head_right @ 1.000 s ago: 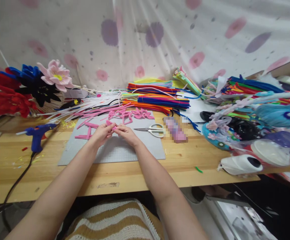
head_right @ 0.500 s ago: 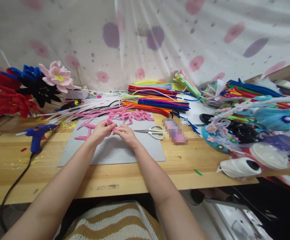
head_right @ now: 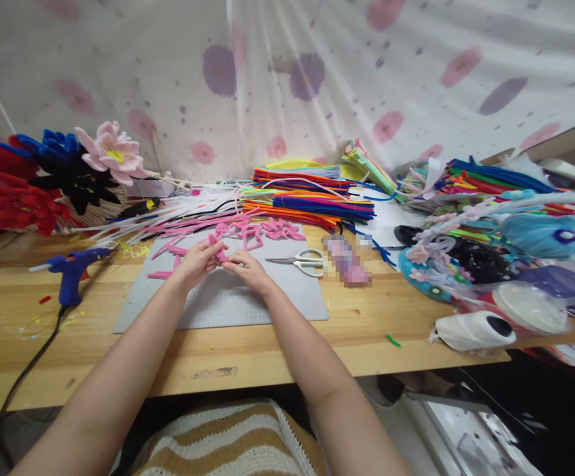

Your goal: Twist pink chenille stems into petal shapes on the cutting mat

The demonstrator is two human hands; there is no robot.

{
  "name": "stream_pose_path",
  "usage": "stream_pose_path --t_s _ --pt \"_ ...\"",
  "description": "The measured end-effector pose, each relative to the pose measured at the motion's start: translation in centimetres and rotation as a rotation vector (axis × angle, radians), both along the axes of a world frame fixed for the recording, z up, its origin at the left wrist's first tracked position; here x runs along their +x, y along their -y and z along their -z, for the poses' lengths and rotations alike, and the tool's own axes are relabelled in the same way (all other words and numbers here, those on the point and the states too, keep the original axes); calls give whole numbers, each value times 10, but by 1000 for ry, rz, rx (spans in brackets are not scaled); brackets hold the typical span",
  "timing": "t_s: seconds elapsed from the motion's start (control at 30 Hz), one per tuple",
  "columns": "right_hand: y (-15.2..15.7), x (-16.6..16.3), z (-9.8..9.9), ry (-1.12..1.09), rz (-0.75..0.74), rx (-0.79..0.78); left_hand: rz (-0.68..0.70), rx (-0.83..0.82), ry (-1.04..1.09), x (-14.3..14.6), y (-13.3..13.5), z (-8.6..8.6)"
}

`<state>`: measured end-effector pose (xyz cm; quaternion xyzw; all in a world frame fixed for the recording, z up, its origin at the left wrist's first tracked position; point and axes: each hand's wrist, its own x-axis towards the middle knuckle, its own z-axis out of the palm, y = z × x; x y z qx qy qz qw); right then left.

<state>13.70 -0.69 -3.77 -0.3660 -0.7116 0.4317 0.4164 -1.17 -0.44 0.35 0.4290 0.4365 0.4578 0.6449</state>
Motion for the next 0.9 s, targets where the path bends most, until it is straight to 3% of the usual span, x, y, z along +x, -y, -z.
stream_pose_path --t_s 0.1,0.2,0.33,0.43,0.57,0.7,0.83,0.9 --pt "-1 -3 7 74 33 44 1 -62 102 -5 9 7" --pt "-2 -8 10 134 84 70 26 -53 21 -6 18 20" --pt "-1 -11 10 210 106 110 -143 68 -150 -5 19 30" --pt "0 -9 10 236 166 138 -297 212 -211 -11 11 20" --pt "-3 0 12 201 323 114 -392 302 -272 -30 -13 -10" --pt "-9 9 14 127 433 72 -328 238 -440 -45 -50 -27" --pt "-12 15 17 88 513 53 -159 187 -813 -42 -75 -15" --pt "-13 16 19 85 536 42 -69 182 -832 -36 -78 -5"
